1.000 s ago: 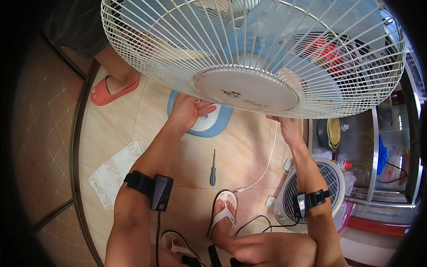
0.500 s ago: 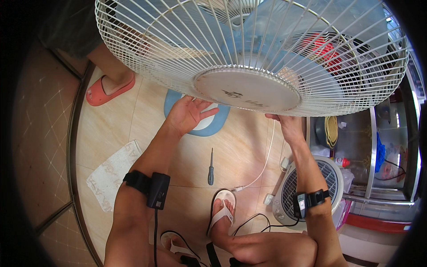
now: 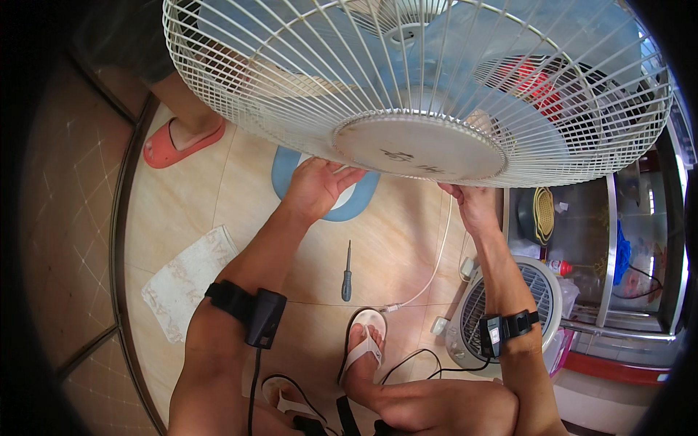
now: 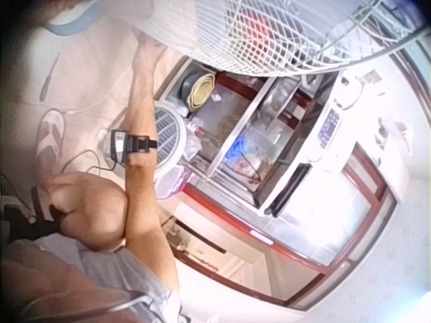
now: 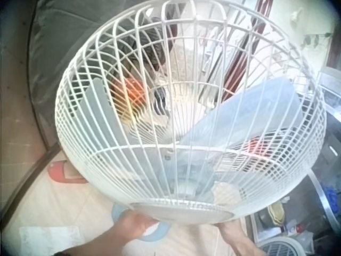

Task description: The person uses a screwdriver to tighten screws on the base and front grill of a white pedestal fan. They adjust the fan's position and reattach the front grill to the base.

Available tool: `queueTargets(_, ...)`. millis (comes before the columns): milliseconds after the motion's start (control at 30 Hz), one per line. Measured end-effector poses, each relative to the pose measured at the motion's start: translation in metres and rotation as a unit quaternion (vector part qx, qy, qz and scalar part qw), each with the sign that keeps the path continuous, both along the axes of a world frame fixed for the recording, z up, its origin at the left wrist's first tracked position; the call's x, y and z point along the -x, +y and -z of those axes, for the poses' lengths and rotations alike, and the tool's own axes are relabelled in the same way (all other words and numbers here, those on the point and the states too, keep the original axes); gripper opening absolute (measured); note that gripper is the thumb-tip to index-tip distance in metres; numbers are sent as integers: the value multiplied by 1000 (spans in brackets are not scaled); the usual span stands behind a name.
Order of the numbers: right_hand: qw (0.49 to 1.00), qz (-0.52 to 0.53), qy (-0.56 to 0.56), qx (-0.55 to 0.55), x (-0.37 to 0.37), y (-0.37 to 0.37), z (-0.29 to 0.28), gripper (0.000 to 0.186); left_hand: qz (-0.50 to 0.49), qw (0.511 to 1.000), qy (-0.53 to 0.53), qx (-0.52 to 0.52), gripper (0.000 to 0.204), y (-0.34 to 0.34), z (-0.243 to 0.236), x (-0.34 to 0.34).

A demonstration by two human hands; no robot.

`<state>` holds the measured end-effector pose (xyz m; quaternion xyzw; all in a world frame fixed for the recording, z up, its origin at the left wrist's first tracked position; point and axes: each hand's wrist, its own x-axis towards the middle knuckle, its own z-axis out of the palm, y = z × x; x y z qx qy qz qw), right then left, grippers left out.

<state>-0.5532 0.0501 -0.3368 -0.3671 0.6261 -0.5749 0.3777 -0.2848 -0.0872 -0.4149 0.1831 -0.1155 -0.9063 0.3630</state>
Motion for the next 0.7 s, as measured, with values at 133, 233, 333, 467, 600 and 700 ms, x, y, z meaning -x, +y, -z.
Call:
queueTargets(133,1000,-4,-24,2,1,0,0,28,0,1000,-5,9,37,-4,1,0)
queueTargets(233,1000,-2,-18,0,0,-1,-3,28,-2,1000,-5,-3,36,-4,2,1)
queueTargets(333,1000,-6,-10,-9,-1,-2,-5,28,-10,1000,-11,-7,35,-3,2,1)
queueTargets(467,999,-10,41,-18,-4,-1,-5,27,-19,1000,-13,-19,33,-4,0,2)
queueTargets(600,998,-13,56,-38,-4,-4,-5,28,-7,1000,-15,5,31,-5,-2,0)
queueTargets(700,999,-18,30,-40,-3,-9,-3,29,7,1000,-19,20,31,-6,-2,-2)
